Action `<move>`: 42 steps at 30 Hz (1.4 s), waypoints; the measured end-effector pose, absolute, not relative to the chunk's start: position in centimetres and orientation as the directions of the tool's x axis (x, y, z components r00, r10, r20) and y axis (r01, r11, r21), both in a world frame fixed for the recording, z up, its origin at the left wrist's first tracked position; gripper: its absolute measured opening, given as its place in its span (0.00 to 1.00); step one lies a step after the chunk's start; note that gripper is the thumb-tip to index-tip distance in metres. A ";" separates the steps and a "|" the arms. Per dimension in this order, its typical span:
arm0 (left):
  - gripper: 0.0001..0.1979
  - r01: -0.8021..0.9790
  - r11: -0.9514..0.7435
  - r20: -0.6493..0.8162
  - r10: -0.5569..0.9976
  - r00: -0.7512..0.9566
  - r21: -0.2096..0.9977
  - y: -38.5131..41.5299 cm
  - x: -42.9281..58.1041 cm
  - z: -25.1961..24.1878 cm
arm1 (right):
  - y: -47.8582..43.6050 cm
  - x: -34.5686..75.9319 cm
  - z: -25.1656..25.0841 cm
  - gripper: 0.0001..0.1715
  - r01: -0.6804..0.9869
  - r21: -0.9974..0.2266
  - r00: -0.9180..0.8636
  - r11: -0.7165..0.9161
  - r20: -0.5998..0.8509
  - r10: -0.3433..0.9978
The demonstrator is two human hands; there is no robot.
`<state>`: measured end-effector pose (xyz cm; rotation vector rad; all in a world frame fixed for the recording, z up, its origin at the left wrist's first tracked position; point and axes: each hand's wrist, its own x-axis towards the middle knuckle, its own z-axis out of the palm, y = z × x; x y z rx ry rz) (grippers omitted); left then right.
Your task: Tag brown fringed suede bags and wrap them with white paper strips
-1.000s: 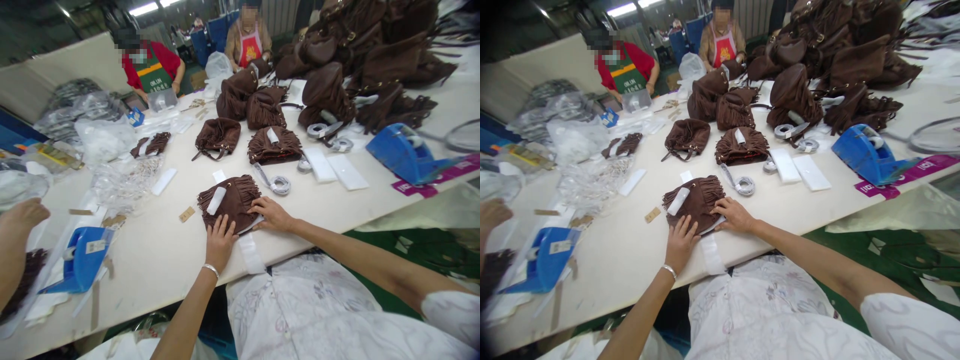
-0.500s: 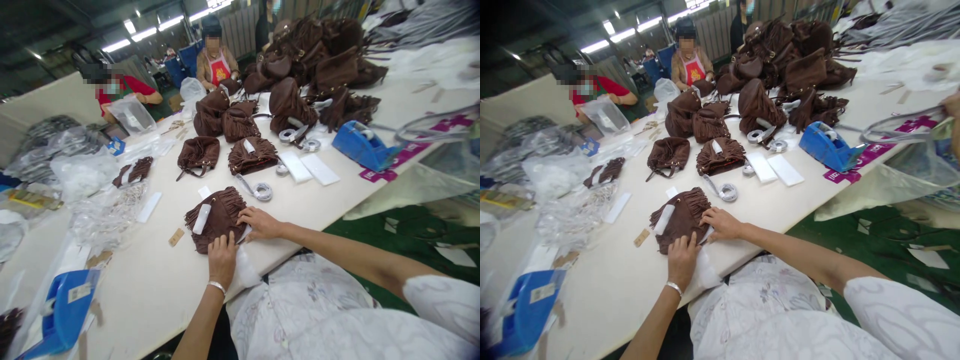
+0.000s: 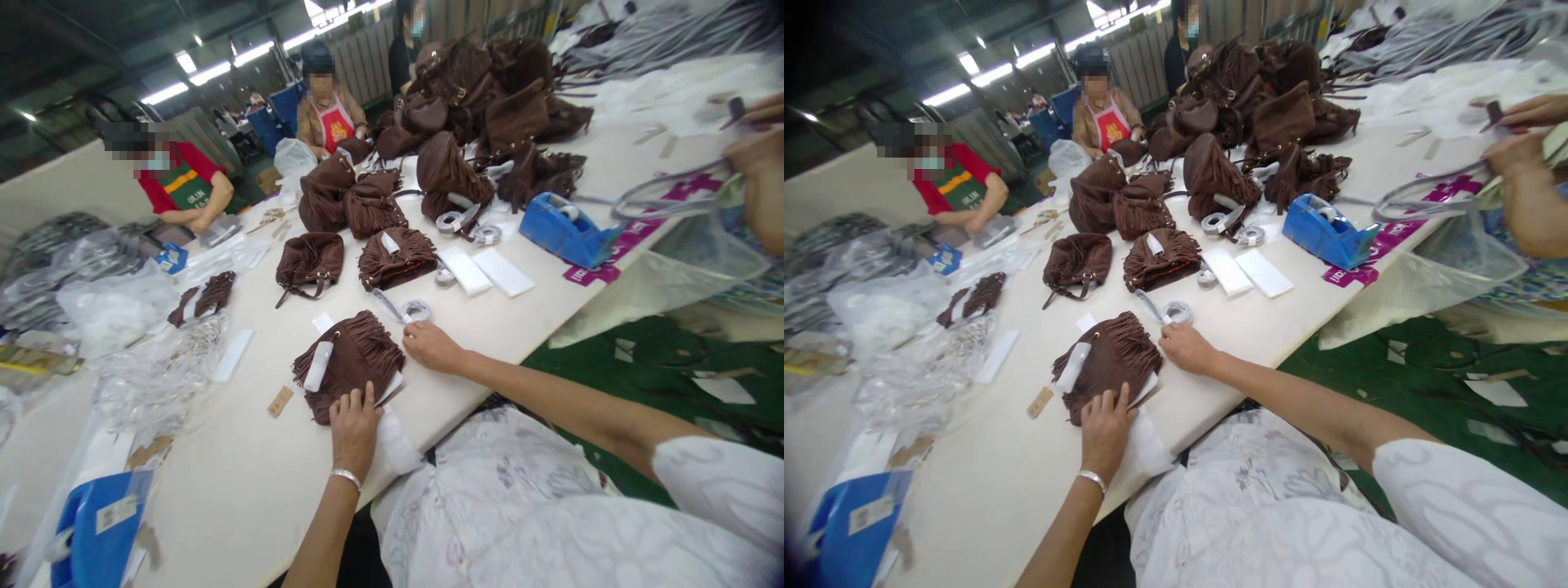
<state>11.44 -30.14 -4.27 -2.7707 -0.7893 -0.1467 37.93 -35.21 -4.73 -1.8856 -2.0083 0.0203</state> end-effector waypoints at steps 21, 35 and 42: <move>0.23 0.374 -0.852 0.229 0.307 0.924 -0.367 -29.6 10.4 -6.1 | -33.9 37.4 -7.0 0.08 0.922 -0.199 -0.292 0.332 0.205 0.934; 0.25 0.495 -0.828 0.347 0.397 0.850 -0.264 -30.3 10.5 -6.8 | -31.7 31.8 0.5 0.15 0.919 -0.322 -0.080 0.230 0.417 0.905; 0.24 0.560 -0.809 0.436 0.444 0.783 -0.181 -30.3 10.5 -7.9 | -29.8 32.7 -8.5 0.32 0.983 -0.185 0.064 0.016 0.415 0.908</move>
